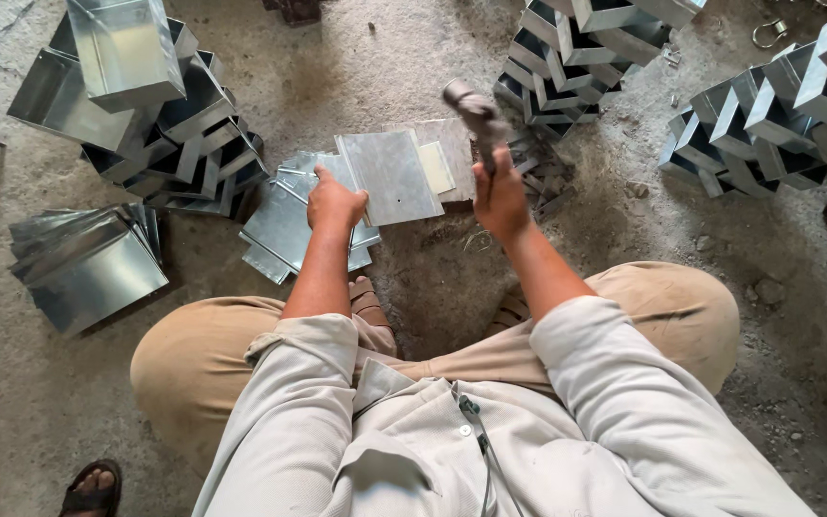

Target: The person sits on the floor and uses a hammer to strike a small metal plate resting on a brick. They repeatedly hammer the plate, occasionally adjusting its position, while surrounded by stacks of similar metal components.

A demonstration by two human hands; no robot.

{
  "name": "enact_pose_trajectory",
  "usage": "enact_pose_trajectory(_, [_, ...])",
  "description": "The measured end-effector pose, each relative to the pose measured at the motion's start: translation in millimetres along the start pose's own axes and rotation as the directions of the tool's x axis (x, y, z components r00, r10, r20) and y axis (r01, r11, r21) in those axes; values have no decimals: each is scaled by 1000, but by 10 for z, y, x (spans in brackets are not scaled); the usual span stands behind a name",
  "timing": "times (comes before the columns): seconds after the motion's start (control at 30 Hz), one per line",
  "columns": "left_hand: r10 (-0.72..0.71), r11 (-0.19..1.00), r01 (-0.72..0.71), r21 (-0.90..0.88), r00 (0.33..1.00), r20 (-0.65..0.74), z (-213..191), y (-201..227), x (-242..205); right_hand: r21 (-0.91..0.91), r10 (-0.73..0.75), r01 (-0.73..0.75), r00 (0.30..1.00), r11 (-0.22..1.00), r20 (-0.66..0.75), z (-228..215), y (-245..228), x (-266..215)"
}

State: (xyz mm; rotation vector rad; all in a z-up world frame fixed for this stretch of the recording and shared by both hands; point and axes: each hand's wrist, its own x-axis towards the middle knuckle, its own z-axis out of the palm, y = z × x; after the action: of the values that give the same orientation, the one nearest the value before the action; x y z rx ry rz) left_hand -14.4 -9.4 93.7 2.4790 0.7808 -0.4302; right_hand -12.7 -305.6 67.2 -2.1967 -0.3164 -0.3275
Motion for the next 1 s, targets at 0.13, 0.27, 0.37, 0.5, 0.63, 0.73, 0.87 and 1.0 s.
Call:
enact_pose_trajectory(0.13, [-24,1000,24,7,1000,8,-51,33,-101,-222,272,-248,959,943,84,141,190,-123])
enact_pose_trajectory(0.27, [-36,999,36,-7,999,-3,-63,50,-104,-52,109,-112,993,992,-49,-57,-1,52])
enact_pose_trajectory(0.37, [-33,999,33,-1,999,-6,-60,48,-80,146,233,-227,972,963,-22,-121,-147,50])
enact_pose_trajectory(0.5, [-23,1000,22,-15,1000,-20,-55,47,-78,-10,73,-73,997,997,-12,59,109,-115])
enact_pose_trajectory(0.63, [-25,999,26,32,1000,-12,-49,55,-134,-56,105,-105,994,993,3,142,187,-64])
enact_pose_trajectory(0.73, [-39,998,39,43,999,1,-13,39,-148,36,102,-100,993,994,-63,104,-12,54])
enact_pose_trajectory(0.87, [-44,998,43,40,999,3,-23,55,-165,126,45,-31,994,991,-103,30,-72,64])
enact_pose_trajectory(1.0, [-34,999,34,40,999,-1,-63,69,-209,-53,172,-169,984,984,40,65,6,-105])
